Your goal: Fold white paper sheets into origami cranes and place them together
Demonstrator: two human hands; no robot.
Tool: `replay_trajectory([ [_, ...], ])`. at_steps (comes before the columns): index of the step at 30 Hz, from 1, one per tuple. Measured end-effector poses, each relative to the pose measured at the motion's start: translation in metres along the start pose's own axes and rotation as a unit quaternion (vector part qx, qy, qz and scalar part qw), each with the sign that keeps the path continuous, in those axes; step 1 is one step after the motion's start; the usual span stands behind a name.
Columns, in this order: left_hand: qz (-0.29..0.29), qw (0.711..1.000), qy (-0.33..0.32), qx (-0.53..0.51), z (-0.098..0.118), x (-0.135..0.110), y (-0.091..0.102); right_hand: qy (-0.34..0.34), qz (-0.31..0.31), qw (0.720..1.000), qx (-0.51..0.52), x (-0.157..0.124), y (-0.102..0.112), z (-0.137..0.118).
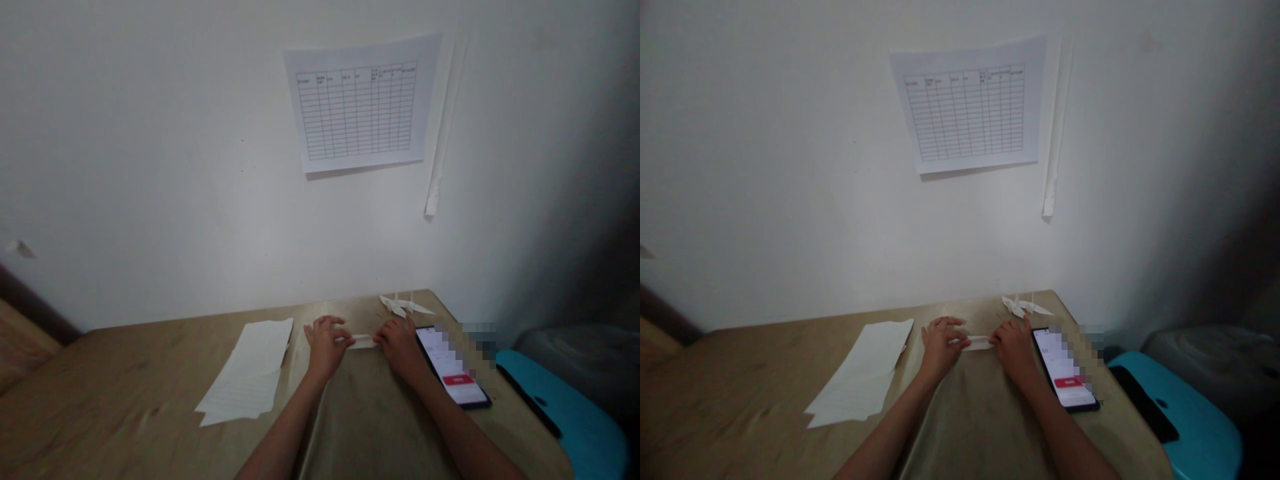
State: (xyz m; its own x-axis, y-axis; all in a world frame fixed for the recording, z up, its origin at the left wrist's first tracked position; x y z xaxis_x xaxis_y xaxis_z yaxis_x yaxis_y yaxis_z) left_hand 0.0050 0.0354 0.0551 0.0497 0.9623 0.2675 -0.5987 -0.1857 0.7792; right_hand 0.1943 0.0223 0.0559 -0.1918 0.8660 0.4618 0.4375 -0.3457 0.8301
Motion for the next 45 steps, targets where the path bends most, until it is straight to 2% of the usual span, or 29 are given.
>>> replay_trajectory([
  [6, -0.003, 1.000, -0.001, 0.000, -0.001, 0.001, 0.004, -0.007, 0.001, 1.000, -0.016, 0.001, 0.002, 0.001],
  [15, -0.008, 1.000, 0.007, -0.001, -0.005, -0.002, 0.000, -0.006, -0.005, 1.000, -0.005, -0.003, -0.006, 0.009],
  [23, -0.005, 1.000, -0.002, 0.023, -0.001, -0.003, 0.004, -0.012, 0.051, 0.998, 0.020, -0.002, 0.002, 0.009],
  [29, -0.005, 0.999, -0.048, 0.018, 0.010, -0.006, -0.005, 0.037, 0.011, 0.998, 0.051, -0.004, -0.010, -0.017],
  [33, -0.003, 0.997, -0.072, 0.016, 0.013, -0.007, -0.010, 0.033, -0.006, 0.997, 0.064, -0.004, -0.015, -0.021],
  [45, -0.031, 0.999, -0.035, -0.007, 0.002, -0.002, -0.010, 0.016, -0.020, 0.999, 0.045, -0.003, -0.012, -0.019],
])
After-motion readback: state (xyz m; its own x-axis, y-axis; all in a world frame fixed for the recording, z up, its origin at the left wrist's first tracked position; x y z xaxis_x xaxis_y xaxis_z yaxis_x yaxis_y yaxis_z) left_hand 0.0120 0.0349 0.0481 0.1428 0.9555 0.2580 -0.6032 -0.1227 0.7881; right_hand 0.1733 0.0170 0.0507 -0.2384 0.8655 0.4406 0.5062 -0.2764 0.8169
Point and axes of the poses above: each hand's wrist, its own x-axis towards the middle knuckle, its own y-axis out of the back of the hand, z = x × y, the point moved 9 cm from there along x, towards the middle knuckle, and after that the axes turned 2 degrees about -x, right-handed, at the moved point
